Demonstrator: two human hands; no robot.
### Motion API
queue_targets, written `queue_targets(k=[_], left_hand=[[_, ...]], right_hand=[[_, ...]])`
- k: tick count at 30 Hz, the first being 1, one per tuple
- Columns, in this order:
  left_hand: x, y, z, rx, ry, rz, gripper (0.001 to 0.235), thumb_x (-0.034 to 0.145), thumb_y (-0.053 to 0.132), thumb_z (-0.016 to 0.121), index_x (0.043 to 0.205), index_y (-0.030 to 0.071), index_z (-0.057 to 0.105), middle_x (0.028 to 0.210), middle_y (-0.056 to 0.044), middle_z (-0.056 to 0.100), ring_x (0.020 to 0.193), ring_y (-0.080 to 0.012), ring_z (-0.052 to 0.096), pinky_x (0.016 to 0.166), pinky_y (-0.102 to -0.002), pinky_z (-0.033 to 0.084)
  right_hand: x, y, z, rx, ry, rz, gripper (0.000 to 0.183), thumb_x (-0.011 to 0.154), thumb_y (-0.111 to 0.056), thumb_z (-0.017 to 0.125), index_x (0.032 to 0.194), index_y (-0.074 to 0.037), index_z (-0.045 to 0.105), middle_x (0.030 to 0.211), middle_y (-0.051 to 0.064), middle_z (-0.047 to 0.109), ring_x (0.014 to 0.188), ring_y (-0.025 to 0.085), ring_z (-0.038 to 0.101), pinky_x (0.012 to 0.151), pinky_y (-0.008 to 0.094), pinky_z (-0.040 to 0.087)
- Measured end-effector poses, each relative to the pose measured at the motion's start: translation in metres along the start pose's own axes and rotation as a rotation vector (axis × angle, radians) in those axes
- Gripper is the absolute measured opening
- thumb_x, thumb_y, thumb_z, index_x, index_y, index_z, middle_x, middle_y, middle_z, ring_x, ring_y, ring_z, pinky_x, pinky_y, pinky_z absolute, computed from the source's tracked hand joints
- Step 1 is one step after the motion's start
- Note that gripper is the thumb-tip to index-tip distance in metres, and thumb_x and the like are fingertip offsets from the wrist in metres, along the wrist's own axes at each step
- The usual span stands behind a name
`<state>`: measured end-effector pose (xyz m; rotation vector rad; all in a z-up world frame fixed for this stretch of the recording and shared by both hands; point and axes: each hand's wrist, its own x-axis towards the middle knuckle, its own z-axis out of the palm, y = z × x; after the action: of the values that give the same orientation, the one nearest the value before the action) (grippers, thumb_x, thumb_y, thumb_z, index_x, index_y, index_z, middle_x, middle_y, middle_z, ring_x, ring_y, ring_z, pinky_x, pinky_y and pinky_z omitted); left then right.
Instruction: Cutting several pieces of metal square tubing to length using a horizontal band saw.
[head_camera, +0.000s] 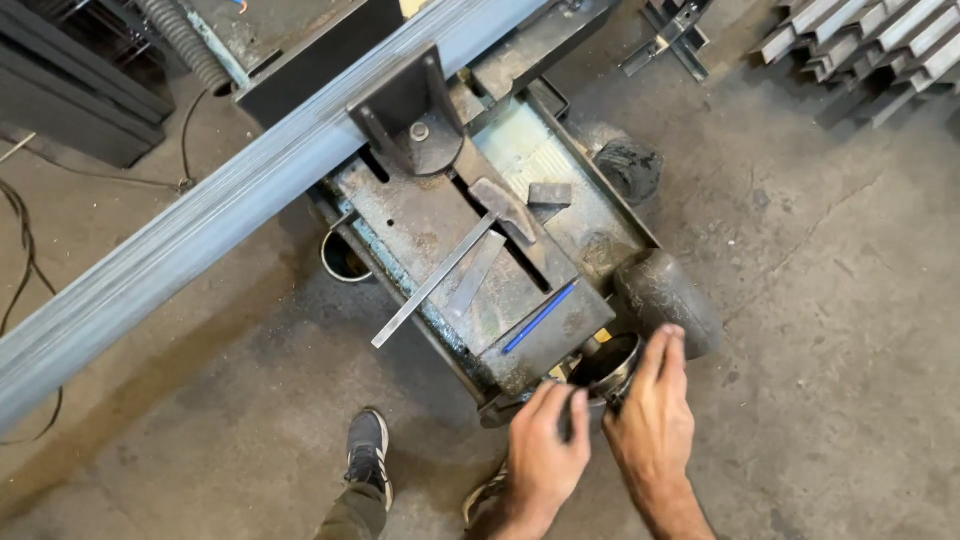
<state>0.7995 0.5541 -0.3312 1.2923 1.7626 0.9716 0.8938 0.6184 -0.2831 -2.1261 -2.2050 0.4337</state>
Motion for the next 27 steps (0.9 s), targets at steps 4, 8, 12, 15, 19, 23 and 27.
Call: queue_targets(k=[4, 8, 12, 15, 19, 23, 27], left_hand=[[-0.033, -0.048, 0.029, -0.059, 0.006, -0.58, 0.043, 0.106, 0.036, 0.053, 0.136, 0.007, 0.062, 0.126, -0.021, 0.066, 0.117, -0.0372, 0.06, 0.098, -0.054, 0.047], [-0.013, -0.011, 0.021, -0.221, -0.087, -0.897, 0.048, 0.103, 0.033, 0.044, 0.14, 0.007, 0.058, 0.126, -0.022, 0.072, 0.115, -0.0354, 0.069, 0.103, -0.049, 0.054], [-0.024, -0.04, 0.039, -0.368, -0.132, -0.764, 0.073, 0.09, 0.014, 0.053, 0.158, 0.012, 0.028, 0.153, -0.021, 0.045, 0.134, -0.0391, 0.053, 0.107, -0.05, 0.048], [0.0, -0.038, 0.038, -0.36, -0.004, -0.446, 0.077, 0.075, -0.006, 0.065, 0.148, 0.002, 0.041, 0.143, -0.026, 0.054, 0.13, -0.042, 0.055, 0.107, -0.046, 0.048], [0.025, -0.024, 0.027, -0.373, 0.033, -0.496, 0.038, 0.086, 0.002, 0.075, 0.124, 0.002, 0.07, 0.119, -0.023, 0.074, 0.115, -0.0389, 0.071, 0.096, -0.044, 0.056], [0.029, -0.016, 0.017, -0.264, 0.041, -0.37, 0.055, 0.068, -0.009, 0.076, 0.121, -0.004, 0.066, 0.109, -0.026, 0.071, 0.105, -0.0461, 0.067, 0.087, -0.049, 0.054], [0.028, -0.016, 0.033, -0.048, -0.141, -0.578, 0.023, 0.093, 0.002, 0.061, 0.115, -0.002, 0.068, 0.097, -0.023, 0.074, 0.091, -0.0366, 0.075, 0.077, -0.044, 0.06]], right_hand=[[0.008, -0.021, 0.006, -0.119, -0.143, -0.044, 0.11, 0.06, -0.007, 0.086, 0.15, 0.007, 0.026, 0.155, 0.026, 0.037, 0.13, 0.039, 0.055, 0.097, 0.04, 0.056], [0.005, -0.018, 0.01, -0.115, -0.146, -0.03, 0.11, 0.058, -0.004, 0.087, 0.148, 0.01, 0.027, 0.154, 0.029, 0.037, 0.128, 0.041, 0.055, 0.093, 0.041, 0.056], [0.012, -0.015, 0.021, -0.08, -0.157, -0.034, 0.102, 0.061, -0.005, 0.086, 0.147, 0.008, 0.033, 0.149, 0.027, 0.044, 0.119, 0.044, 0.061, 0.093, 0.044, 0.056], [0.015, -0.01, 0.016, -0.132, -0.198, -0.036, 0.095, 0.064, -0.01, 0.084, 0.145, 0.005, 0.038, 0.148, 0.027, 0.046, 0.113, 0.045, 0.065, 0.094, 0.046, 0.056], [0.021, -0.011, 0.014, -0.202, -0.296, -0.055, 0.096, 0.062, -0.021, 0.087, 0.143, 0.004, 0.042, 0.146, 0.031, 0.045, 0.106, 0.047, 0.067, 0.092, 0.049, 0.057], [0.03, -0.002, 0.017, -0.186, -0.29, -0.097, 0.099, 0.058, -0.023, 0.089, 0.143, 0.002, 0.046, 0.143, 0.033, 0.046, 0.105, 0.049, 0.066, 0.091, 0.05, 0.057], [0.046, 0.018, 0.019, -0.085, -0.354, -0.153, 0.09, 0.056, -0.02, 0.087, 0.137, 0.0, 0.053, 0.137, 0.032, 0.053, 0.109, 0.047, 0.066, 0.093, 0.048, 0.056]])
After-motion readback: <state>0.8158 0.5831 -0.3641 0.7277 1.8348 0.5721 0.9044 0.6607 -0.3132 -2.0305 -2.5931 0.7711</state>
